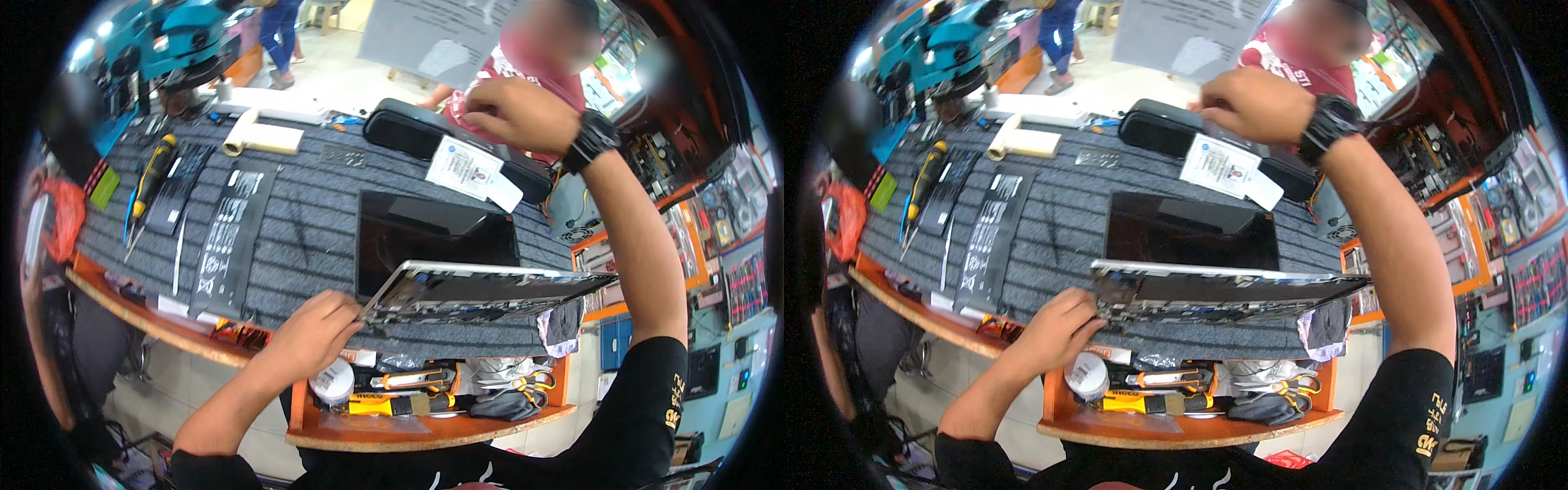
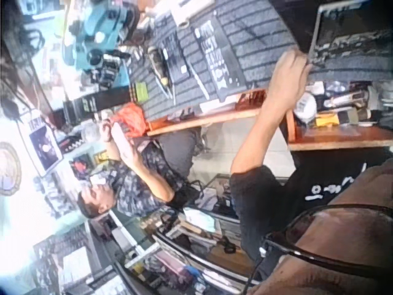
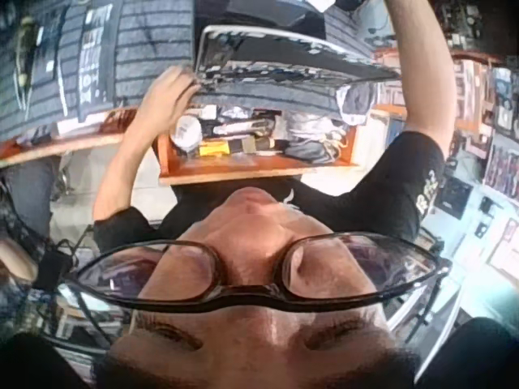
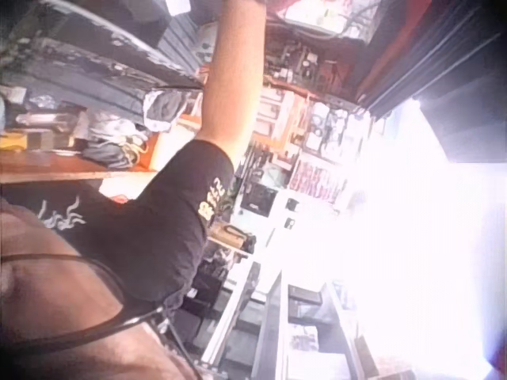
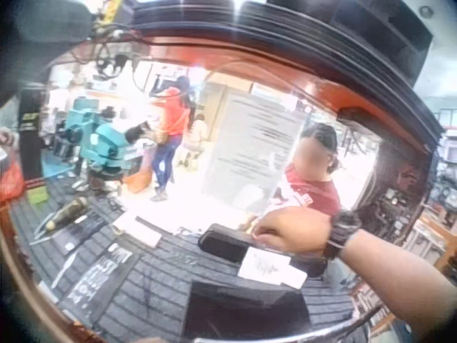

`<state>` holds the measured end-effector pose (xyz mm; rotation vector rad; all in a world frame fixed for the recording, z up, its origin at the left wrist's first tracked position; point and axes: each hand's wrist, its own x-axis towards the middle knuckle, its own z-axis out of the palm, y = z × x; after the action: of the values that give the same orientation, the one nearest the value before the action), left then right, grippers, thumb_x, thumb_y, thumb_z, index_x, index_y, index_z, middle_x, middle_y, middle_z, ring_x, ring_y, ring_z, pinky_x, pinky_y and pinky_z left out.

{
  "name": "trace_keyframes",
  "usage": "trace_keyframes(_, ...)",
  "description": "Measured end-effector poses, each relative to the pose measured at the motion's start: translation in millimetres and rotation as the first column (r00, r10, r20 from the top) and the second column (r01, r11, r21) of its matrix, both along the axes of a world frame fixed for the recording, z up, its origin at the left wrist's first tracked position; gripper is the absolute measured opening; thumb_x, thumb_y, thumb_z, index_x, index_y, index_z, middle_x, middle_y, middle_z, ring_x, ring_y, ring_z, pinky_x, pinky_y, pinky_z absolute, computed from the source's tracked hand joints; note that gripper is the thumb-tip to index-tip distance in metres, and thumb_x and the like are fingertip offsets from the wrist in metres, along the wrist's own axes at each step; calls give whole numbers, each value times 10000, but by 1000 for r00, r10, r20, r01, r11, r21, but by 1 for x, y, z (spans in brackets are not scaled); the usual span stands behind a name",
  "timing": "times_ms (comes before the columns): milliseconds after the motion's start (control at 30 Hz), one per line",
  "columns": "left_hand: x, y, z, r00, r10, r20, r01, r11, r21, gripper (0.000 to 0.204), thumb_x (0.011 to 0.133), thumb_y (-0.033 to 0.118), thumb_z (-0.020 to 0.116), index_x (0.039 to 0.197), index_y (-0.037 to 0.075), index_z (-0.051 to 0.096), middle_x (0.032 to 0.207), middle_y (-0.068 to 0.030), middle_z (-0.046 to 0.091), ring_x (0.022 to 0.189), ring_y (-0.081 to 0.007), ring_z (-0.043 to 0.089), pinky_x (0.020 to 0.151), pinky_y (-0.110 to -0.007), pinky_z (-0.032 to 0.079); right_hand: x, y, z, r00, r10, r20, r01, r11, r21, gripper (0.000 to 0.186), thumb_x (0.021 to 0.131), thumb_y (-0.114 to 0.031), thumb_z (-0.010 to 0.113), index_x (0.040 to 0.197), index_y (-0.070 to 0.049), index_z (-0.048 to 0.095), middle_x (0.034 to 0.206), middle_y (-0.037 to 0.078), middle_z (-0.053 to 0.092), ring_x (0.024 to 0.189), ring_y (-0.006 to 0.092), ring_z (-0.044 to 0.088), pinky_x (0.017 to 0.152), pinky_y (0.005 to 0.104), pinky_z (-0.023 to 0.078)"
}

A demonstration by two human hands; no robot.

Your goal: The person removes the back cover of a Huawei tablet, cleans the screen with a cloth, and uses a screwdriver to adjust internal components. The person handles the tablet, a cleaning cloth, and a screwdriver throughout the process.

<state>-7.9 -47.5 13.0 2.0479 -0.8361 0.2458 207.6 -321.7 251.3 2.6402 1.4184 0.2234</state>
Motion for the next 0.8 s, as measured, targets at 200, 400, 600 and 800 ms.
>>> trace_keyframes(200,-6,1,9,992,55,-115,-31,979,202,149,858,54,708,974,-14,643,1038,-157,629,962,-361,623,837,-424,521,9,-20,-12,986,-149,-74,141,984,-110,238,939,-238,665,999,-9,694,923,182,699,869,340,673,796,412,523)
trace_keyframes(400,-5,-3,5,982,89,-166,-59,982,178,219,805,-2,716,1022,16,694,1011,-141,646,933,-336,630,833,-423,519,-58,-102,48,984,-178,-27,180,979,94,214,1010,-195,630,1037,7,693,887,66,701,796,117,656,729,276,521)
trace_keyframes(600,-3,-7,3,970,90,-225,-51,983,174,197,804,-58,723,995,-12,706,982,-173,670,886,-355,646,786,-414,515,-190,-212,41,907,-402,-124,364,603,710,210,1026,-155,598,1077,20,701,902,33,656,752,73,574,655,221,443)
trace_keyframes(800,-13,-3,-2,974,226,3,-220,944,248,74,827,18,754,856,-7,690,780,-178,665,659,-391,611,621,-395,472,-223,-278,-39,807,-432,-403,544,278,792,220,1029,-169,603,1094,12,709,912,20,673,764,65,577,691,227,480)
